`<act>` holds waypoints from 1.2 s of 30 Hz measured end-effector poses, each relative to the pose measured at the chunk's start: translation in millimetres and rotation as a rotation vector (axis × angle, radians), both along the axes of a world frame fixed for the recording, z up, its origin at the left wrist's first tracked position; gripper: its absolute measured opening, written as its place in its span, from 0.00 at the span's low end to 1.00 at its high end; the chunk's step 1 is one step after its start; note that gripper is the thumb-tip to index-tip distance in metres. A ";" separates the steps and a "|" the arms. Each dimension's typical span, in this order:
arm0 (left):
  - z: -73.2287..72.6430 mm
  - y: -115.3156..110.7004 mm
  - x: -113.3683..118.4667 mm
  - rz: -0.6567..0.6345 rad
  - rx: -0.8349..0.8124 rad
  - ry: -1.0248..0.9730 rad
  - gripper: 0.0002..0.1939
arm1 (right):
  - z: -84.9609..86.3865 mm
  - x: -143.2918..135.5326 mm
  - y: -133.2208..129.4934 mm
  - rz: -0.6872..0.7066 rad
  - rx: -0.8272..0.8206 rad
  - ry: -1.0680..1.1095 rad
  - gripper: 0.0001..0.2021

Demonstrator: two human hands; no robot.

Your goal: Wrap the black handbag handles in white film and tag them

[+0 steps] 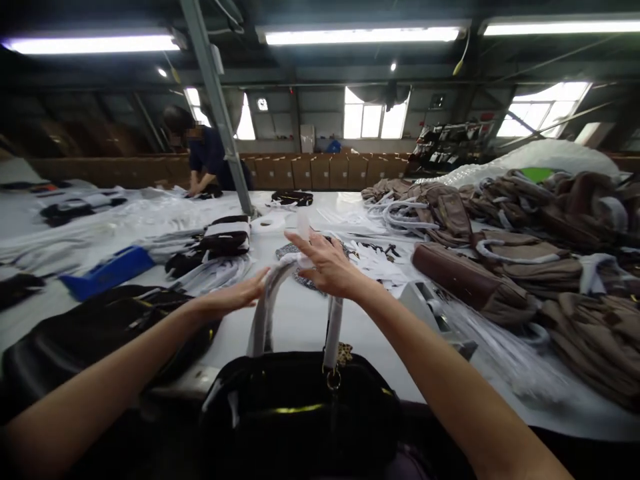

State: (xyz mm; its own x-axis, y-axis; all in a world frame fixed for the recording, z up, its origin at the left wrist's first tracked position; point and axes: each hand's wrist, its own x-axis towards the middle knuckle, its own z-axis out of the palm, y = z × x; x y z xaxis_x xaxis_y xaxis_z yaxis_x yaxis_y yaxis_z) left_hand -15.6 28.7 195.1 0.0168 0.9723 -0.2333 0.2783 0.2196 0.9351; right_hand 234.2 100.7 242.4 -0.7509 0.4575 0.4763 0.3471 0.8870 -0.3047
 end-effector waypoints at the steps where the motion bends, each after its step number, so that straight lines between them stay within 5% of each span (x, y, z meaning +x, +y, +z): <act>1: -19.7 -12.0 -5.0 -0.052 -0.093 0.028 0.45 | -5.2 4.7 2.4 0.007 -0.070 -0.004 0.42; 4: -66.1 -44.5 -12.2 -0.183 -0.293 0.081 0.52 | -28.3 25.1 13.6 0.027 -0.243 0.087 0.45; 7: -90.1 -60.2 -16.2 -0.255 -0.381 0.103 0.51 | -59.6 52.2 23.4 -0.084 -0.347 0.212 0.39; 11: -98.1 -60.5 -23.9 -0.325 -0.498 0.027 0.30 | -114.9 93.8 14.6 -0.330 -0.492 0.213 0.35; 15: -101.3 -55.2 -29.0 -0.347 -0.619 -0.129 0.39 | -193.1 137.7 -9.5 -0.548 -0.517 0.176 0.28; 17: -104.1 -52.2 -27.8 -0.334 -0.633 -0.177 0.37 | -230.6 155.9 -19.1 -0.588 -0.405 0.111 0.27; 20: -105.7 -49.2 -18.5 -0.335 -0.619 -0.225 0.35 | -264.1 170.6 -29.0 -0.602 -0.233 0.032 0.28; 25: -99.1 -52.3 4.7 -0.355 -0.513 -0.225 0.47 | -260.7 166.7 -37.0 -0.596 -0.148 -0.051 0.30; 31: -98.6 -60.2 18.5 -0.315 -0.386 -0.250 0.43 | -253.1 163.0 -40.9 -0.568 -0.140 -0.046 0.31; 36: -72.0 -68.2 13.9 -0.329 -0.382 -0.300 0.43 | -255.3 164.2 -41.6 -0.583 -0.187 -0.064 0.31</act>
State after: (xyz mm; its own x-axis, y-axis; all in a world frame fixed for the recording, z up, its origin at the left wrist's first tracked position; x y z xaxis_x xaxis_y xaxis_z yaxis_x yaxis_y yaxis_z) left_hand -1.6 -39.5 123.1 0.4227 0.7526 -0.5048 0.1240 0.5037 0.8549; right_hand 398.4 59.1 -12.9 -0.3769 0.8726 0.3108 0.7815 0.4797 -0.3990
